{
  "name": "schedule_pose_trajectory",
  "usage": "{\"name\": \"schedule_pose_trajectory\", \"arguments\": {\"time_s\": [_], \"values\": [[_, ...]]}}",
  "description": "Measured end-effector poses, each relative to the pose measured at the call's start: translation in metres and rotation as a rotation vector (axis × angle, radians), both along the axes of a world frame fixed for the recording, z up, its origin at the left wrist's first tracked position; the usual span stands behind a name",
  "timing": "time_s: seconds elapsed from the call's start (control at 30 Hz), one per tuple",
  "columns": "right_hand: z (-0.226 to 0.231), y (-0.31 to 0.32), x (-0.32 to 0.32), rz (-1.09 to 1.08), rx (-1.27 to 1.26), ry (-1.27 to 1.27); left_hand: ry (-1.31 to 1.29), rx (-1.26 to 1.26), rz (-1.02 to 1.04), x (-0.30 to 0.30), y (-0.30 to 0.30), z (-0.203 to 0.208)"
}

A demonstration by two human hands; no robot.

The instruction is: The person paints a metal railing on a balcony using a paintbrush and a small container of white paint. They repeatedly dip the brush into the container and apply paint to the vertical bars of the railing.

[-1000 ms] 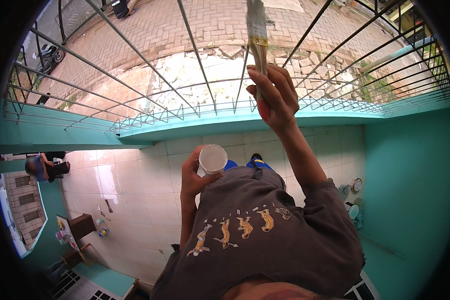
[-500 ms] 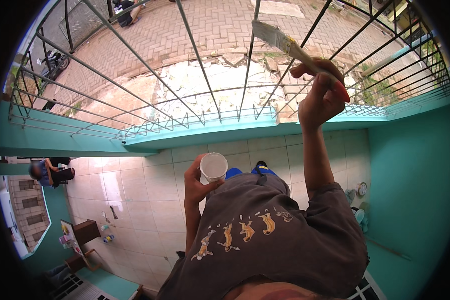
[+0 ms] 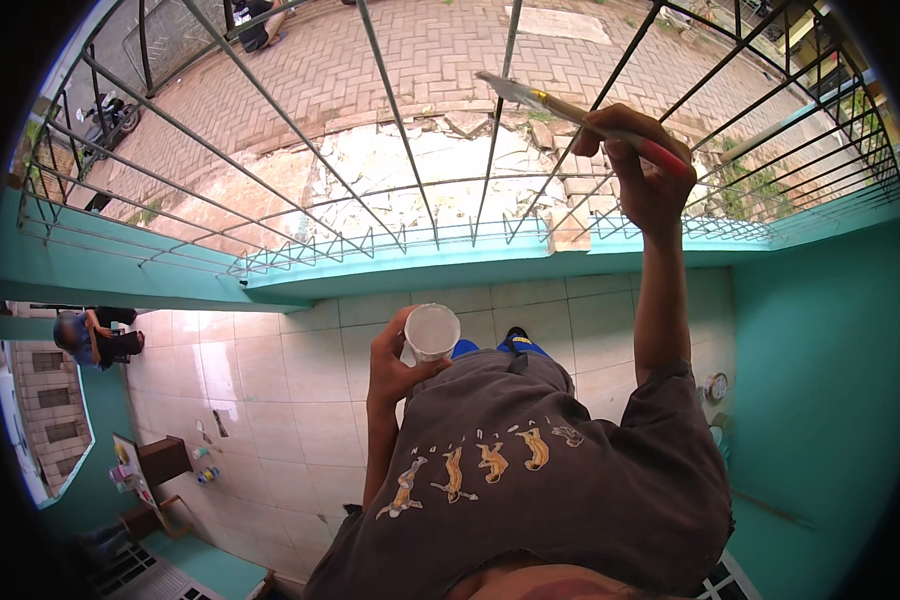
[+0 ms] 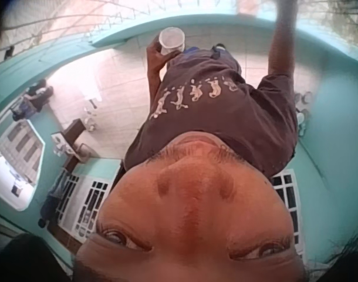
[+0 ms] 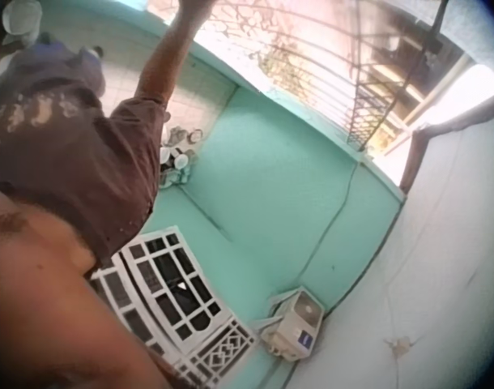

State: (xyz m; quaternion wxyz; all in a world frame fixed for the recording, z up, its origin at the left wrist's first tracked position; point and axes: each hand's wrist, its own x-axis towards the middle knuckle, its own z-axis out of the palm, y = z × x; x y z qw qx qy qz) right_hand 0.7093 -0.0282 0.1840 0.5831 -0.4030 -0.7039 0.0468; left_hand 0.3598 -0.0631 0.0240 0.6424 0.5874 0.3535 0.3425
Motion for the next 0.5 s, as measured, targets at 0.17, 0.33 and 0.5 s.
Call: {"name": "schedule_pose_trajectory", "arguments": {"time_s": [0.17, 0.33, 0.5], "values": [[0.014, 0.003, 0.002, -0.086, 0.205, -0.004, 0.013, -0.014, -0.002, -0.001, -0.001, 0.003], [0.013, -0.002, -0.001, 0.022, 0.075, -0.02, 0.017, -0.014, 0.02, -0.004, -0.001, 0.001], [0.015, 0.002, -0.003, -0.172, 0.263, 0.044, 0.029, -0.016, 0.036, -0.006, -0.002, 0.003]]}}
